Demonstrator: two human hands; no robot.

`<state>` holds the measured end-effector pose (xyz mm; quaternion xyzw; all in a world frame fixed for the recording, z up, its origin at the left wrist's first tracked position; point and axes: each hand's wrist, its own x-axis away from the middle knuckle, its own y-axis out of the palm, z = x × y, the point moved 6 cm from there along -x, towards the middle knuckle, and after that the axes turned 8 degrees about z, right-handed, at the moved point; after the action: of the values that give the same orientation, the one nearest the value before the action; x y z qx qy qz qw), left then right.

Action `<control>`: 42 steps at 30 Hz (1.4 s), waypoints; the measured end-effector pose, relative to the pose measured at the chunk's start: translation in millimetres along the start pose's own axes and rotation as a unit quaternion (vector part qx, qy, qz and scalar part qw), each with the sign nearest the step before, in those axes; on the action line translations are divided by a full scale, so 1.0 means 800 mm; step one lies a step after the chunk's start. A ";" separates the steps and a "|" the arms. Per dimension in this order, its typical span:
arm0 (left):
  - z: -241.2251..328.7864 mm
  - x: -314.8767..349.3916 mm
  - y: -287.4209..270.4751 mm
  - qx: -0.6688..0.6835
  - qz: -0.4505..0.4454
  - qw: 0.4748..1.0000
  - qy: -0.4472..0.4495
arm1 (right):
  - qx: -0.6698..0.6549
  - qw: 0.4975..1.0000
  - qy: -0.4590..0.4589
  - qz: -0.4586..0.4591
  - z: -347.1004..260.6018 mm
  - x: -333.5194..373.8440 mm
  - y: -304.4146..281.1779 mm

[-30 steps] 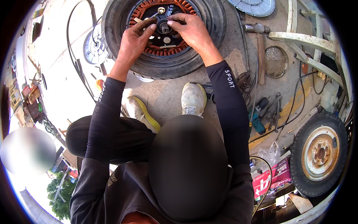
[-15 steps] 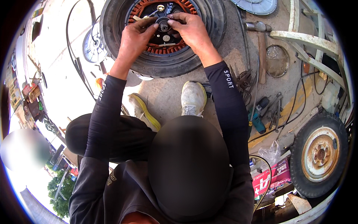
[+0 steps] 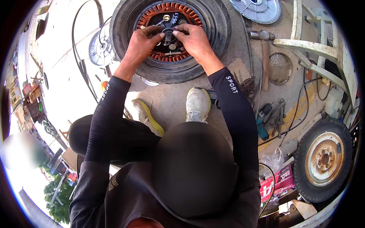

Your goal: The person assembles an electric motor by placing a stator into a tire casing and securing it with pliers. They then apply lubricant to a rotor and insert it into the stator, completing the assembly.

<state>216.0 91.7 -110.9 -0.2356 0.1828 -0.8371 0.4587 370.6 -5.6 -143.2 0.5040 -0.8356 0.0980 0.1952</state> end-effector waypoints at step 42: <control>0.029 0.033 -0.093 -0.335 -0.090 0.819 0.457 | 0.452 0.790 -0.375 -0.177 -0.083 0.028 0.044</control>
<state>166.2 105.1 -46.8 0.0198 0.6186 -0.7733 0.1377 345.5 17.4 -72.2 0.6711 -0.5994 0.2319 -0.3694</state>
